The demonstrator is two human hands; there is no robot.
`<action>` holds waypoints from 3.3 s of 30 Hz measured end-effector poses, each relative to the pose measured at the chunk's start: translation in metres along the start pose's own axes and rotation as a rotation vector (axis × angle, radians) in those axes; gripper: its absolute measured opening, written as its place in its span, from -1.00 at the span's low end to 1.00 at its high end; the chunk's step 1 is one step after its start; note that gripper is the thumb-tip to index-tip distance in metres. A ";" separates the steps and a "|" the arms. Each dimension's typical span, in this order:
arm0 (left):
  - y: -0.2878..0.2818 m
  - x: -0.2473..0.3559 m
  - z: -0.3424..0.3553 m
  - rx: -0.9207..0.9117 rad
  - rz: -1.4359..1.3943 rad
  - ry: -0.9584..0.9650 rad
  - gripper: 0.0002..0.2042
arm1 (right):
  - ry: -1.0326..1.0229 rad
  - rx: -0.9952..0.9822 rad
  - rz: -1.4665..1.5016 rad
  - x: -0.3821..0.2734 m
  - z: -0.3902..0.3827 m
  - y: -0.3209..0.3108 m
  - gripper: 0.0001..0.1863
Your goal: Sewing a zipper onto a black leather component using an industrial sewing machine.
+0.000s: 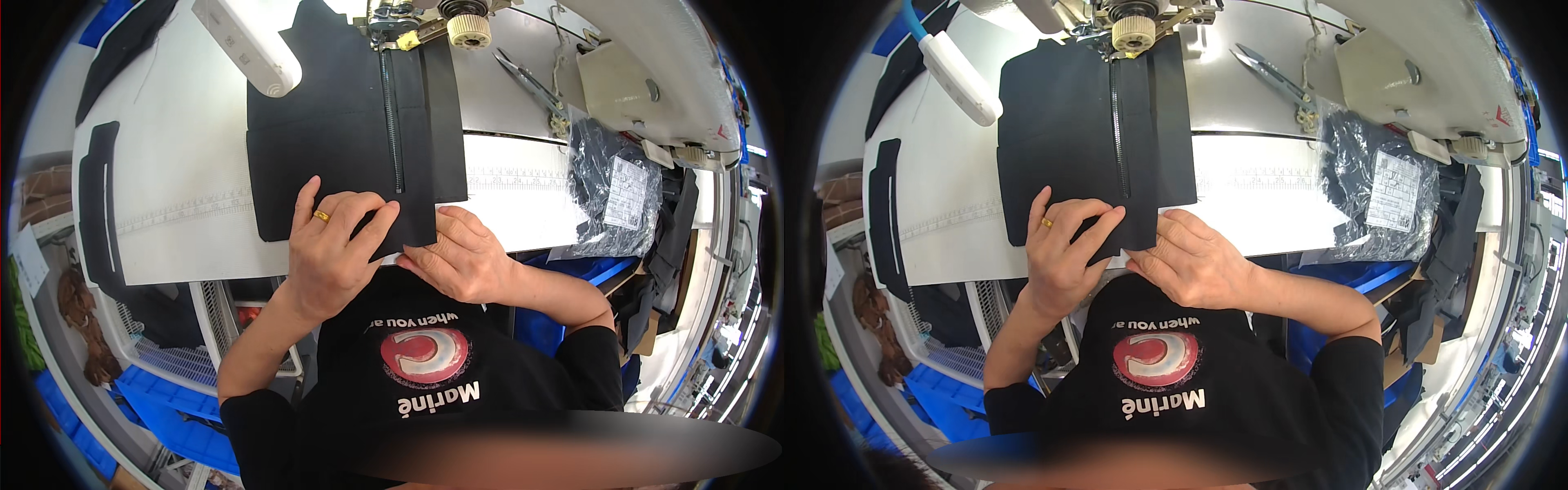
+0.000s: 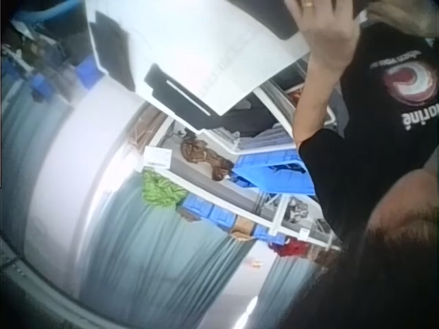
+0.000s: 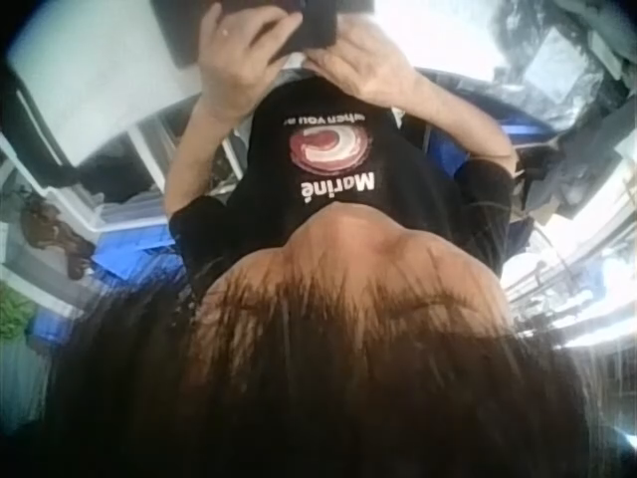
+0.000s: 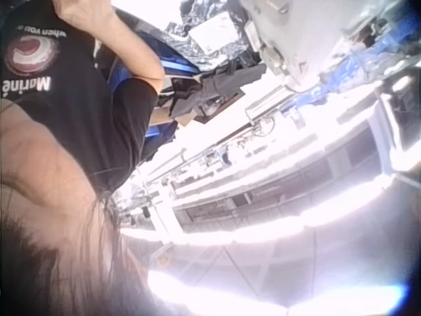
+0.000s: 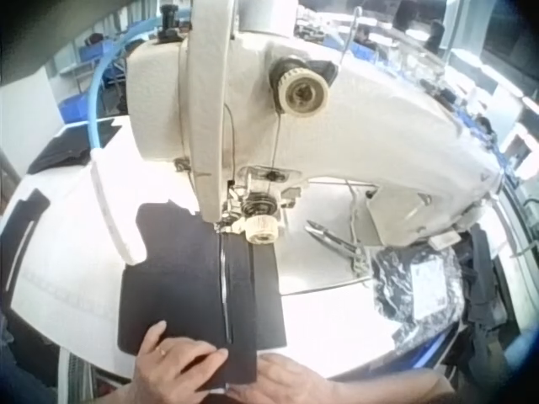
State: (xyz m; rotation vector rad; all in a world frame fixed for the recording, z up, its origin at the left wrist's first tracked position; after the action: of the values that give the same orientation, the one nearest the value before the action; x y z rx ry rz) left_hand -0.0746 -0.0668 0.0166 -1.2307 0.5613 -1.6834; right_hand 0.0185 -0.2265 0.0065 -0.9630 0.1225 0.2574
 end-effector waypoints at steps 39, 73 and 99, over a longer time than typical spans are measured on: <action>-0.010 -0.009 0.019 -0.119 0.007 0.095 -0.52 | 0.006 -0.209 0.035 0.050 0.026 -0.020 -0.54; 0.009 -0.059 0.086 0.119 0.210 0.193 -0.67 | -0.030 -0.176 0.055 0.066 0.032 -0.014 -0.60; 0.018 -0.067 0.096 0.103 0.341 0.107 -0.66 | 0.000 -0.126 -0.019 0.096 0.051 -0.007 -0.61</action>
State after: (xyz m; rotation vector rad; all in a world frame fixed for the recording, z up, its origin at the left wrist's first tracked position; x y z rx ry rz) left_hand 0.0233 -0.0008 0.0077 -0.9166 0.6981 -1.4734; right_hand 0.1123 -0.1731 0.0203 -1.0892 0.0975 0.2496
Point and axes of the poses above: each hand's wrist, its own z-axis towards the middle knuckle, its own y-axis out of the palm, x = y × z, the point moved 2 cm from there along z, towards the middle knuckle, and after that the axes turned 6 degrees about -y, right-handed, at the moved point
